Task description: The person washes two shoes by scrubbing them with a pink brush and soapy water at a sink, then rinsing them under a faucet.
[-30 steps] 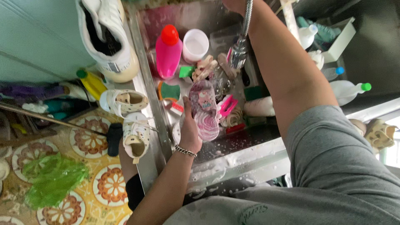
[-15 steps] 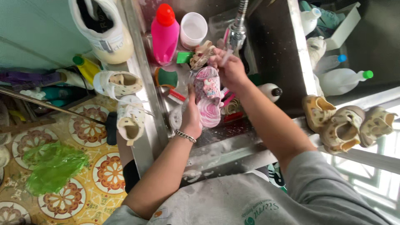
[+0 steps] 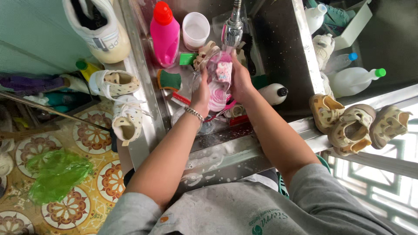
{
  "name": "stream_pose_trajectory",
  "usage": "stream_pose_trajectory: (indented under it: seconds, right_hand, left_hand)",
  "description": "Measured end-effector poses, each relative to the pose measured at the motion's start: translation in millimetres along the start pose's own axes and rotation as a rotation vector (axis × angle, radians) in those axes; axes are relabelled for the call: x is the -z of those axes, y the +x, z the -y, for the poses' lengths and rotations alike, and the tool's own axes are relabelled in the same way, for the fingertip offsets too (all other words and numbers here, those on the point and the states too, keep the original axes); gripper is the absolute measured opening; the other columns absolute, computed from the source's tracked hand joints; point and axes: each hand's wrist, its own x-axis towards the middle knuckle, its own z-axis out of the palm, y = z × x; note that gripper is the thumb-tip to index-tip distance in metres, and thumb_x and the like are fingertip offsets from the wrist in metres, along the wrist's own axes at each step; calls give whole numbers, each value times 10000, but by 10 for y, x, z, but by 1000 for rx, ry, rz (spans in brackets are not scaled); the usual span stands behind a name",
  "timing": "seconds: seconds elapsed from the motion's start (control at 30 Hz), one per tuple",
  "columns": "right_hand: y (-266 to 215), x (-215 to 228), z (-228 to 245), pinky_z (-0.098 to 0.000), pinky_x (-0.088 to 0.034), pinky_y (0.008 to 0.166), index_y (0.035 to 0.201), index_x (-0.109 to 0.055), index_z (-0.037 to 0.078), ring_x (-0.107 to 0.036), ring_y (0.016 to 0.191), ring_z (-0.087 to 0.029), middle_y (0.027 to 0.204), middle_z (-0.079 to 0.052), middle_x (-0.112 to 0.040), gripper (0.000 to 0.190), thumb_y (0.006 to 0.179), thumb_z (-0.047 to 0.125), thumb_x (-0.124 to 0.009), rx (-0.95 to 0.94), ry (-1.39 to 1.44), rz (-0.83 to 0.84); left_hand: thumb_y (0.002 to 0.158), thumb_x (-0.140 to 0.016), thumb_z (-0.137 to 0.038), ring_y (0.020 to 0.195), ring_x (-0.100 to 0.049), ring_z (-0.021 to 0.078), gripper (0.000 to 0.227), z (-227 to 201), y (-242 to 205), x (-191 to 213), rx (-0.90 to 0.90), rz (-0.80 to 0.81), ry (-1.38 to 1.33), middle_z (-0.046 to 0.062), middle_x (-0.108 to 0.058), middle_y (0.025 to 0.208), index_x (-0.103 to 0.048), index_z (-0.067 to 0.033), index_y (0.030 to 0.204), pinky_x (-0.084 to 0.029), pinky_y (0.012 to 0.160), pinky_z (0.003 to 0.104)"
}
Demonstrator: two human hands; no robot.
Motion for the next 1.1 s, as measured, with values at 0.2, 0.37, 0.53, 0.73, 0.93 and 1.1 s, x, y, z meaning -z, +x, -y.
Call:
stream_pose_trajectory:
  seconds: [0.2,0.37,0.53,0.73,0.93,1.1]
  right_hand:
    - [-103,-46,234,-508,-691,1020,1412,-871,72,-884,1182,-337,1344,-154,-933,773,1017,714,-701,-25,100,-167]
    - [-94,-74,345,-457,-699,880,1368,-894,84,-901,1104,-289,1238,-126,-953,790,961,741,-732,0,28,-286]
    - [-51,-63,303,-460,-709,1051,1374,-911,21,-878,1156,-295,1306,-152,-947,633,1128,567,-707,28,165,-193]
    - [246,172,117,-461,-717,954,1287,-908,70,-872,1020,-275,1185,-124,-940,466,1178,486,-729,-35,223,-204]
    - [77,80,255,-490,-731,981,1235,-896,33,-876,964,-300,1102,-135,-927,416,1147,427,-794,-54,243,-236]
    - [204,189,196,-479,-712,912,1135,-910,32,-868,898,-293,1035,-132,-927,389,1140,407,-809,-31,258,-174]
  left_hand:
    - [932,-599,-847,1512,-731,295,1139,35,543,-231,-123,358,-576,166,-748,1711,-614,-121,1810,-606,1276,452]
    - [555,-384,-1041,1657,-684,326,1511,-353,164,-244,91,-11,-72,130,-749,1785,-677,-229,1795,-517,1379,454]
    - [978,-411,-850,1787,-551,259,1148,-179,435,-231,-249,182,-310,128,-612,1912,-485,-155,1889,-490,1443,441]
    - [1011,-624,-709,1843,-435,199,1064,-9,648,-195,-207,256,-363,33,-434,2024,-378,-240,1934,-440,1488,471]
    - [1081,-686,-474,1646,-674,278,788,-61,447,-137,-139,275,-473,107,-734,1797,-675,-68,1756,-528,1410,487]
    - [1124,-739,-381,1659,-609,180,680,86,637,-130,-215,313,-495,58,-669,1805,-664,-77,1728,-497,1422,414]
